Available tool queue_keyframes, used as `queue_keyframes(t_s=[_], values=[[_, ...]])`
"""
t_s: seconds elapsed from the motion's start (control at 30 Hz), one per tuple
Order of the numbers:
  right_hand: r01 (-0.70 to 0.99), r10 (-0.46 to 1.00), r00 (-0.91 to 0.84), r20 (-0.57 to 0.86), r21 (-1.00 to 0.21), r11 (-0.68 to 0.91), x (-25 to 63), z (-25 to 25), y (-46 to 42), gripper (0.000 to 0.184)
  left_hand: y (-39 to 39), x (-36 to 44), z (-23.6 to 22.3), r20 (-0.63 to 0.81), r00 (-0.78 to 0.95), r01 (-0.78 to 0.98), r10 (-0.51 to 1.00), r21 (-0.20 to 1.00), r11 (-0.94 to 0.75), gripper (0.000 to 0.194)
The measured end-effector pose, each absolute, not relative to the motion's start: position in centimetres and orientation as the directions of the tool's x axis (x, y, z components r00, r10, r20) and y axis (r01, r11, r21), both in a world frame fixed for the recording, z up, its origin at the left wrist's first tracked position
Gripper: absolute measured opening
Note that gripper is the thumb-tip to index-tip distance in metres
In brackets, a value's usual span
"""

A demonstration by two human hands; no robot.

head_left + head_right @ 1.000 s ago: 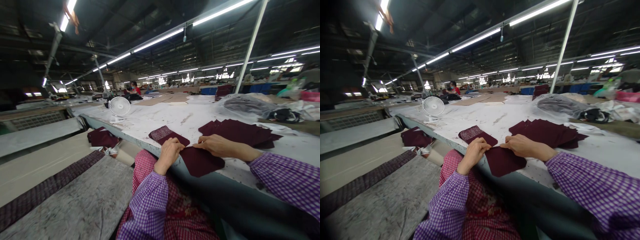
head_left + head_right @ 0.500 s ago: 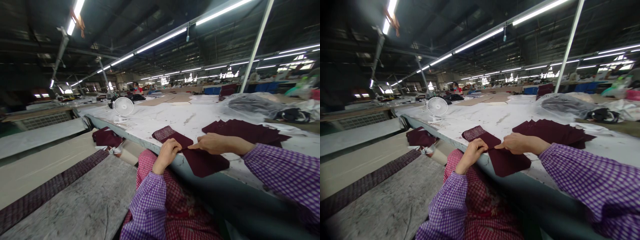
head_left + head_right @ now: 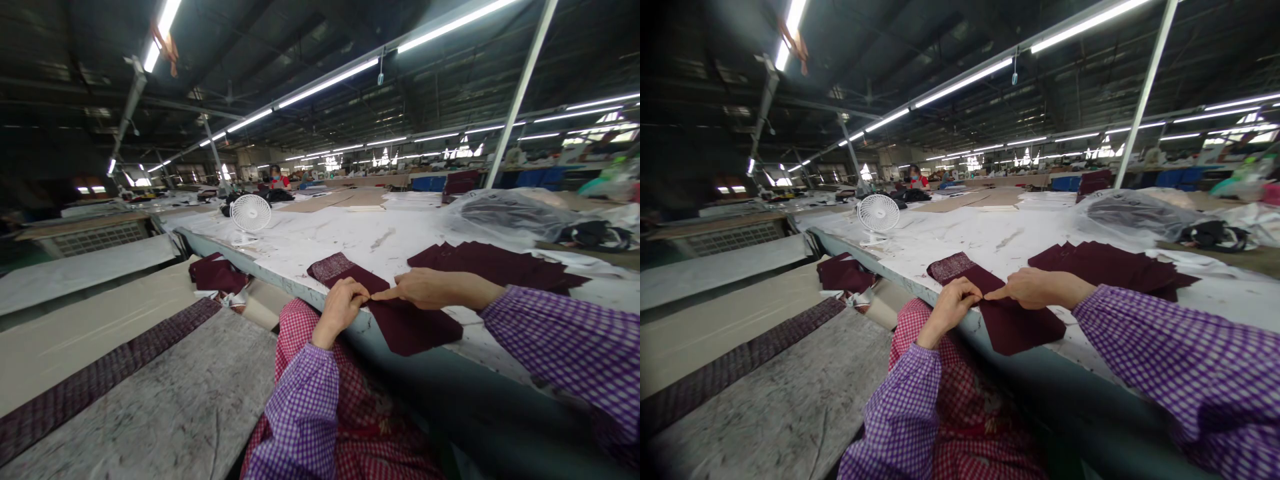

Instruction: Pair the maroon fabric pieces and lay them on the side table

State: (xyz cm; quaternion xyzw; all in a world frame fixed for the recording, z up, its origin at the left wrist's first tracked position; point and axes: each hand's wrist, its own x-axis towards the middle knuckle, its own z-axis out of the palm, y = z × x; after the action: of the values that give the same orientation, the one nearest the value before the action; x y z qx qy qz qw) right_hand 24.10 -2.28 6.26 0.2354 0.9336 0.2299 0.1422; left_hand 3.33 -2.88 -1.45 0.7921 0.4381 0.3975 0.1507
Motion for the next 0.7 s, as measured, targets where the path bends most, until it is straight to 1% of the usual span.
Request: queue_keyframes(t_s=[0.13,0.2,0.27,0.3,0.33,0.37,0.43,0.47,0.53,0.57,0.63,0.7], values=[[0.398,0.514,-0.854,-0.085,0.530,0.749,23.6,5.7,-3.1,0.067,-2.7,2.9,-1.6,0.510,0.239,0.462,0.826,0.689,-0.559,0.017],[0.442,0.552,-0.832,-0.056,0.534,0.720,23.6,5.4,-3.2,0.059,-2.8,2.8,-1.6,0.504,0.220,0.437,0.835,0.715,-0.546,0.016],[0.539,0.626,-0.780,-0.017,0.492,0.684,23.9,5.3,-3.0,0.048,-2.9,2.8,-1.6,0.490,0.218,0.443,0.844,0.721,-0.533,0.014],[0.595,0.662,-0.750,-0.003,0.433,0.677,24.0,5.3,-2.8,0.044,-3.0,2.8,-1.5,0.486,0.222,0.446,0.845,0.720,-0.531,0.015],[0.649,0.692,-0.722,0.000,0.344,0.678,24.2,5.3,-2.5,0.042,-3.0,2.9,-1.6,0.485,0.227,0.447,0.845,0.719,-0.533,0.017],[0.691,0.713,-0.702,-0.011,0.231,0.684,24.4,5.4,-2.2,0.041,-3.1,2.9,-1.6,0.487,0.233,0.446,0.842,0.716,-0.538,0.020],[0.722,0.721,-0.691,-0.052,0.003,0.692,24.6,5.5,-1.7,0.033,-3.1,3.0,-1.7,0.492,0.244,0.447,0.836,0.708,-0.547,0.029],[0.714,0.711,-0.700,-0.064,-0.084,0.695,24.8,5.6,-1.4,0.026,-3.0,3.0,-1.7,0.491,0.250,0.452,0.834,0.703,-0.549,0.034],[0.684,0.688,-0.724,-0.053,-0.191,0.704,25.3,5.9,-0.8,0.015,-2.9,3.0,-1.7,0.489,0.263,0.468,0.832,0.689,-0.553,0.039],[0.677,0.688,-0.725,-0.039,-0.226,0.700,25.8,6.1,-0.4,0.013,-2.8,3.0,-1.7,0.489,0.267,0.478,0.830,0.681,-0.555,0.039],[0.698,0.731,-0.682,-0.003,-0.302,0.650,27.5,6.9,0.5,0.016,-2.8,3.0,-1.7,0.494,0.269,0.504,0.827,0.659,-0.558,0.039],[0.746,0.813,-0.579,0.055,-0.367,0.556,30.5,7.8,1.7,0.023,-3.0,3.1,-1.5,0.496,0.274,0.539,0.824,0.631,-0.559,0.038]])
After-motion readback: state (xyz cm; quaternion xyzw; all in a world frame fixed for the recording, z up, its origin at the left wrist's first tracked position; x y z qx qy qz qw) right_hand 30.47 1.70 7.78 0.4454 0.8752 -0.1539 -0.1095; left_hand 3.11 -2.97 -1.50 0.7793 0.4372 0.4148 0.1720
